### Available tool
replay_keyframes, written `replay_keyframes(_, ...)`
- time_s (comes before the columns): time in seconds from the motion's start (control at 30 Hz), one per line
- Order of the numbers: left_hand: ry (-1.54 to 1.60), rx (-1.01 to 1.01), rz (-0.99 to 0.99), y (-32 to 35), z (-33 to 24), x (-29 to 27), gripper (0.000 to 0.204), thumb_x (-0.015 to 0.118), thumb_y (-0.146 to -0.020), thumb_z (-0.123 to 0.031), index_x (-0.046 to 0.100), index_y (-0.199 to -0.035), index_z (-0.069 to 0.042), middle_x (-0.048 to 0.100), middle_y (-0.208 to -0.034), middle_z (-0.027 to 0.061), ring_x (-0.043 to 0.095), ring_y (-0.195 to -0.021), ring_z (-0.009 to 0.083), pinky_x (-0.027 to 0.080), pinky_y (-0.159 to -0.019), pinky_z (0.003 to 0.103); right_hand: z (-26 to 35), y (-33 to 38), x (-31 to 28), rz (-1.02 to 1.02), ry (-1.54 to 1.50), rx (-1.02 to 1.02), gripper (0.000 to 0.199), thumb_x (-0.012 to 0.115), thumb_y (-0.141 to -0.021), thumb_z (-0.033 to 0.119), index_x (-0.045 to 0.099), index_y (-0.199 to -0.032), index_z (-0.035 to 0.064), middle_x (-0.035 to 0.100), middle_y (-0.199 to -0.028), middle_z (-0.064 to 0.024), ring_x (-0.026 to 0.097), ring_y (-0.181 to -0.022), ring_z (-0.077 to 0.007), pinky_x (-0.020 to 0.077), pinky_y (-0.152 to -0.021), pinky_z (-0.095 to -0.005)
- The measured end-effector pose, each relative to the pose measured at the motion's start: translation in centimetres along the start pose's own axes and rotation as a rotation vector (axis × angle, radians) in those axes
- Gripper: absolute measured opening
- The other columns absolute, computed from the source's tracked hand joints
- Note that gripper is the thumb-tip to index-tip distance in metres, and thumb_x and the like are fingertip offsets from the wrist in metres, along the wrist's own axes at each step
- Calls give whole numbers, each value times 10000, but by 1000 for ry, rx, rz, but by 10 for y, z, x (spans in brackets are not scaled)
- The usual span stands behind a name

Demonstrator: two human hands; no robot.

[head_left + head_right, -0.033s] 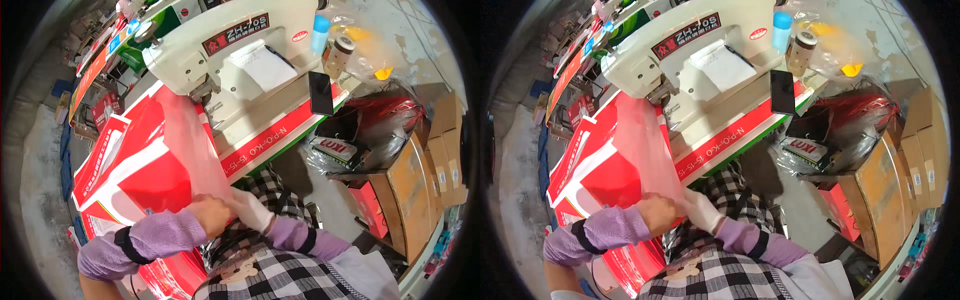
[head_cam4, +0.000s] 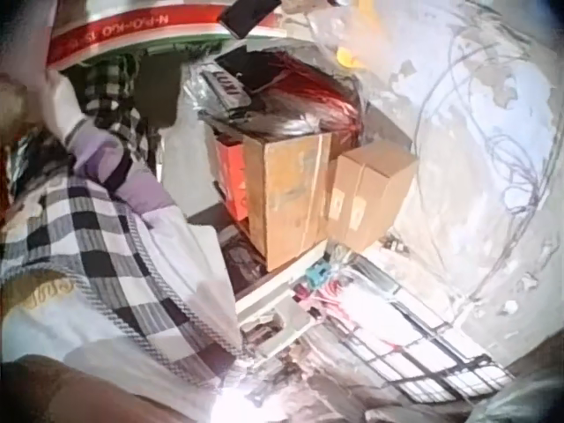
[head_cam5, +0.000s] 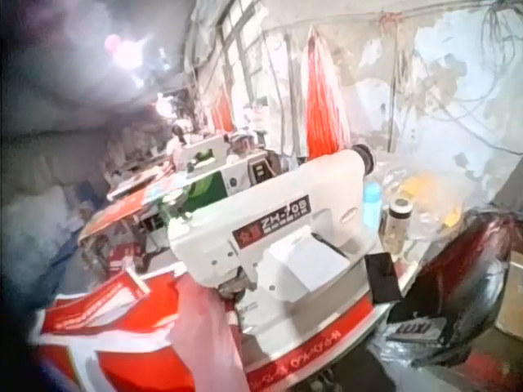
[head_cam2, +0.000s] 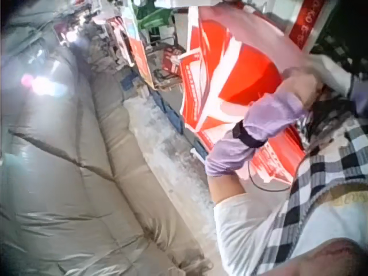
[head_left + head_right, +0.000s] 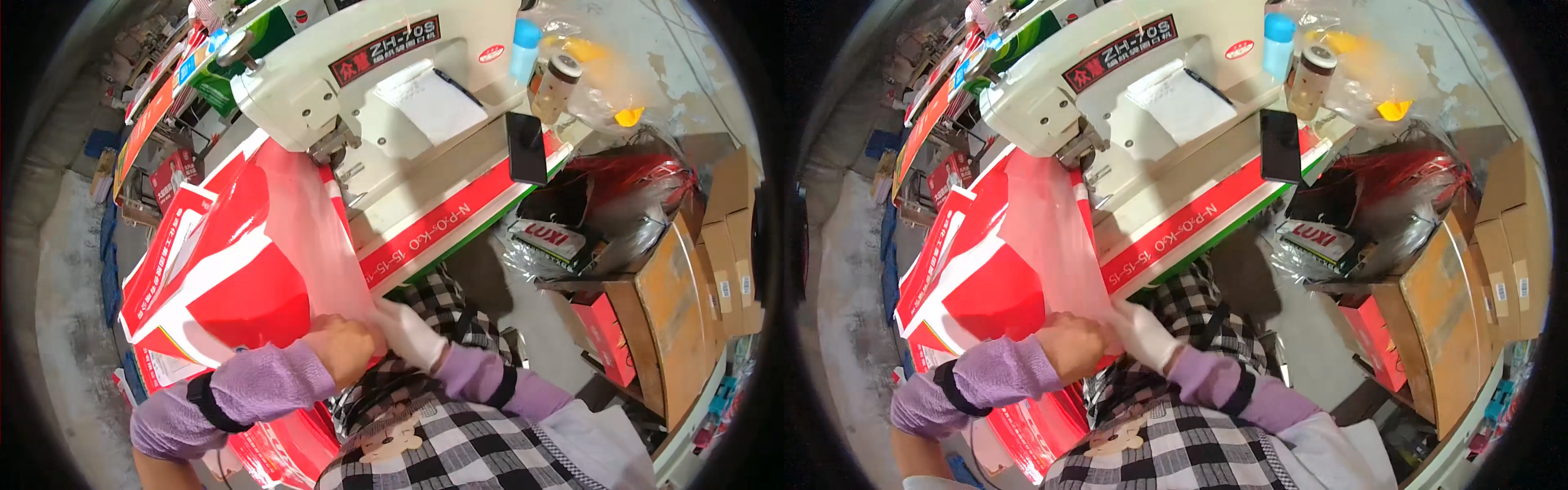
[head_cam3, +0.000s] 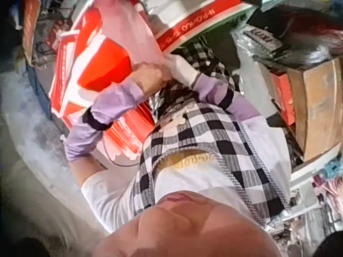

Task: Operating an industrial sewing machine to seal the tops of large plastic fertilizer bags.

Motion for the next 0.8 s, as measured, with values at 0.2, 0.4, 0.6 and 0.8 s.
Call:
replay_keyframes(0.2, 47, 69, -3, -9, -14, -7, 189, 594, -796, -173, 577, -915, -27, 637, -748, 114, 651, -696, 313, 534, -621, 425, 10, -47, -4, -224, 634, 96, 665, 543, -846, 337, 314, -1371, -1, 638, -867, -280, 636, -839, -418, 506, -733, -449)
replay_keyframes(0.4, -387, -12, 418, 15, 59, -79, 227, 610, -795, -250, 642, -984, -128, 666, -805, 109, 663, -787, 267, 530, -624, 406, 37, -35, 16, -58, 1160, 178, 815, 548, -821, 260, 121, -1467, 10, 645, -676, -191, 655, -625, -337, 512, -568, -436)
replay_keyframes(0.6, 181, 102, 164, 13, 54, -78, 164, 518, -865, -146, 670, -918, -115, 683, -871, 64, 663, -816, 239, 536, -707, 350, -23, -156, -51, -534, 470, 30, 251, 612, -778, 217, 705, -967, 82, 694, -750, -96, 673, -665, -254, 527, -595, -420)
replay_keyframes(0.8, 382, 78, 180, -18, 71, -56, 326, 628, -811, -344, 660, -892, -29, 638, -801, 160, 631, -751, 336, 508, -678, 402, -25, -231, -26, -255, 1312, 46, 334, 548, -819, 226, 580, -1120, 83, 697, -822, -134, 685, -745, -295, 539, -661, -423)
Point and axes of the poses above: each hand's wrist, its own y-axis away from the middle knuckle, its own x-axis out of the palm, z = x × y, the point moved 2 cm from there along -y, towards the middle knuckle
